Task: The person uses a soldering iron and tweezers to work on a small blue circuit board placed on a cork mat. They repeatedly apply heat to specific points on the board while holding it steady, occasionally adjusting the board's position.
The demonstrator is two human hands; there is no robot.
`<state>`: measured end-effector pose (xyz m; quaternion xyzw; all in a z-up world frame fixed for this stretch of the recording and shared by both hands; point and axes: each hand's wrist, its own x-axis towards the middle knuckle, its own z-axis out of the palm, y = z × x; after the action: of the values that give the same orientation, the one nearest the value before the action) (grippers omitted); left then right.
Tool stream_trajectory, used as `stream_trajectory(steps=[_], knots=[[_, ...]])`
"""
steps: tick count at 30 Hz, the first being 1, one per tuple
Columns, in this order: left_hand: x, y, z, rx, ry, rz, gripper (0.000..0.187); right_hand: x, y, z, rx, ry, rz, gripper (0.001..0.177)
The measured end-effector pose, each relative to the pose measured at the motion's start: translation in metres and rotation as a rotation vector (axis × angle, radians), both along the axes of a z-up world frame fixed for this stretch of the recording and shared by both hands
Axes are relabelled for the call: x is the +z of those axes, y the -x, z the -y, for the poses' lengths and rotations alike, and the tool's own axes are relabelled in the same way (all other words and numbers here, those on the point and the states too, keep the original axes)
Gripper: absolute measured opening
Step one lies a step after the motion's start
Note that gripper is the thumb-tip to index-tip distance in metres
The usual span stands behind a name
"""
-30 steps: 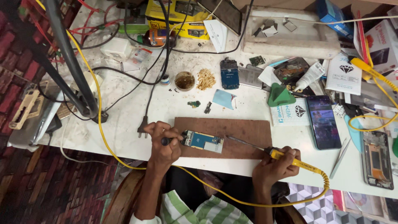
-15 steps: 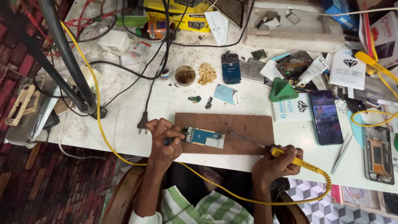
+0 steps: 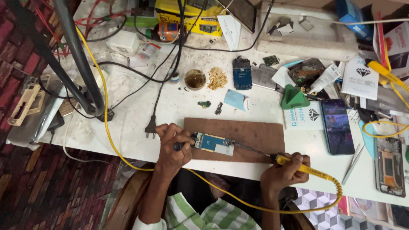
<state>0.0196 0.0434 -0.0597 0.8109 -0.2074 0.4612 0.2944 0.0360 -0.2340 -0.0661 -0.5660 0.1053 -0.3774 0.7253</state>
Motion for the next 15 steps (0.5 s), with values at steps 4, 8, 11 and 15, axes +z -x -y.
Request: stream_trajectory(steps=[4,8,11,15], knots=[[0.0077,-0.0005,-0.0001,0.011,0.009,-0.074,0.011,0.0038,-0.0021,-0.0033,-0.003,-0.007,0.025,0.032],[0.0055,0.0022,0.0,-0.017,0.003,0.001,0.01,-0.0009,0.0002,-0.0002,-0.008,-0.012,-0.012,0.033],[0.0041,-0.0012,-0.0006,-0.003,-0.006,-0.049,0.009,-0.0041,-0.0033,0.0017,0.005,0.042,0.05,0.034],[0.0024,-0.0003,0.0001,-0.007,-0.009,-0.005,0.007,-0.0061,-0.0024,0.003,-0.004,0.081,0.052,0.034]])
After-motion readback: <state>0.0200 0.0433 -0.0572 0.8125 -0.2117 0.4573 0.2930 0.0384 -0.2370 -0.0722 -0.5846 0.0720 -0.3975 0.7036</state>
